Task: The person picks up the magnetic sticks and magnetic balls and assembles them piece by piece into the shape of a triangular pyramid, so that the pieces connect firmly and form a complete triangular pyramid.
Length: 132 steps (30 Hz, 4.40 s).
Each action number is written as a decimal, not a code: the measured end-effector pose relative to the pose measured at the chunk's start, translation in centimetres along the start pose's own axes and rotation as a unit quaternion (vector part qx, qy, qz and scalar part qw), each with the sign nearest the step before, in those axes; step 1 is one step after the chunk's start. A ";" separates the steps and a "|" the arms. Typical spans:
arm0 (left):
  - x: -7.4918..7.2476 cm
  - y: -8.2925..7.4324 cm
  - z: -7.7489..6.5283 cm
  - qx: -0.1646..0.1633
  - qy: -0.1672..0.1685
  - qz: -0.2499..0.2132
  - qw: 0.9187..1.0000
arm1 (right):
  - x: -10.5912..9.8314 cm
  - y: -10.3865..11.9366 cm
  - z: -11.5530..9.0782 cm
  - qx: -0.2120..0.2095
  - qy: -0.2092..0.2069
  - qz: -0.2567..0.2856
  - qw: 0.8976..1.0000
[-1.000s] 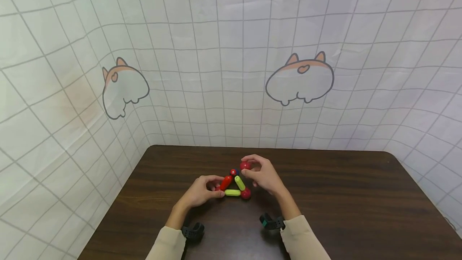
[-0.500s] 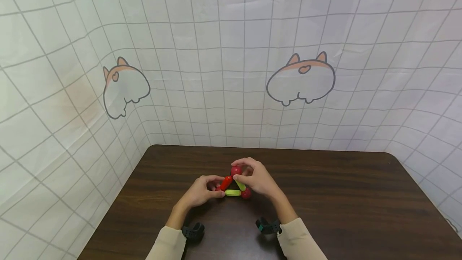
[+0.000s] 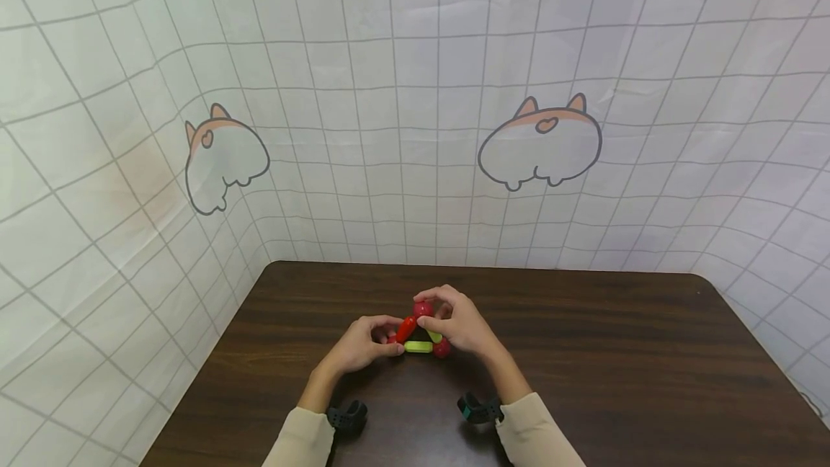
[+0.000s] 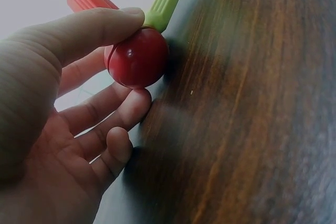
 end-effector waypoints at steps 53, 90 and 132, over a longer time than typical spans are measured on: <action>0.1 -0.1 0.0 0.003 0.004 -0.002 1.000 | 0.8 0.3 -0.2 0.021 0.006 -0.037 0.999; 1.0 -0.2 0.3 -0.001 -0.075 0.038 0.996 | -1.5 -4.5 -1.4 0.054 0.109 -0.097 0.988; 1.2 0.4 0.7 0.003 -0.088 0.054 0.995 | -1.4 -5.0 -1.5 0.070 0.092 -0.066 0.991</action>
Point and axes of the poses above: each hand's wrist, its own z-axis towards the middle knuckle, its own x-axis out of the palm, y = z × x, the point moved 1 cm from there along z, towards the middle knuckle, and after that the axes turned 14 degrees about -z, right-handed, at the moved point
